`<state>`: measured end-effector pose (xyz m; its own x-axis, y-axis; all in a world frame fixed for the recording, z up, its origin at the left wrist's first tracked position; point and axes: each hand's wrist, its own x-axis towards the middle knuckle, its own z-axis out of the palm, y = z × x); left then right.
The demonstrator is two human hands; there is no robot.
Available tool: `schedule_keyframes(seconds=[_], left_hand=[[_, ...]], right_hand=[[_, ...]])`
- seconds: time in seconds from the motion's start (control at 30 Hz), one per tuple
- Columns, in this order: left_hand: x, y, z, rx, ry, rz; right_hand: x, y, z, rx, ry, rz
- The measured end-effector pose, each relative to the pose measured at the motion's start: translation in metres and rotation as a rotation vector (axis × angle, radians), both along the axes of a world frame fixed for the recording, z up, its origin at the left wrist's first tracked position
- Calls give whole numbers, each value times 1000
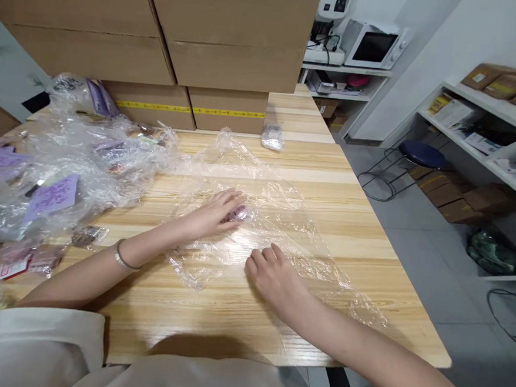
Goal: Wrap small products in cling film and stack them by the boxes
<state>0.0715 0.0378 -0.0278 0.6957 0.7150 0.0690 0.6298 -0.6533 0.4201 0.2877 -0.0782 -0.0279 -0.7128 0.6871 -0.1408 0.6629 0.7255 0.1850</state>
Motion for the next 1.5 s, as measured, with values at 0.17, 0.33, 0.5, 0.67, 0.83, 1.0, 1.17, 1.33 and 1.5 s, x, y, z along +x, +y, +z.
schedule_keyframes(seconds=[0.17,0.33,0.5,0.67,0.83,1.0,1.17,1.33,1.5], left_hand=[[-21,-52,7,108,-6,-144],[-41,-86,-4,171,192,-215],[-79,-71,10,85,243,7],[-127,-45,35,-229,50,226],[-134,-21,21,-425,-466,497],[-122,-7,-6,-486,-634,600],[-121,-8,-12,-149,-287,669],[-113,-19,-14,153,129,769],[-86,-34,-18,430,26,291]], right_hand=[[16,-13,9,92,-168,-277],[19,-3,24,-115,-192,-409],[49,36,37,-527,205,-296],[88,85,40,-774,355,-357],[92,128,23,-705,739,-553],[78,148,-4,-574,1014,-793],[82,161,-17,-476,1082,-1017],[81,170,-10,-183,1099,-956],[35,125,18,312,796,-473]])
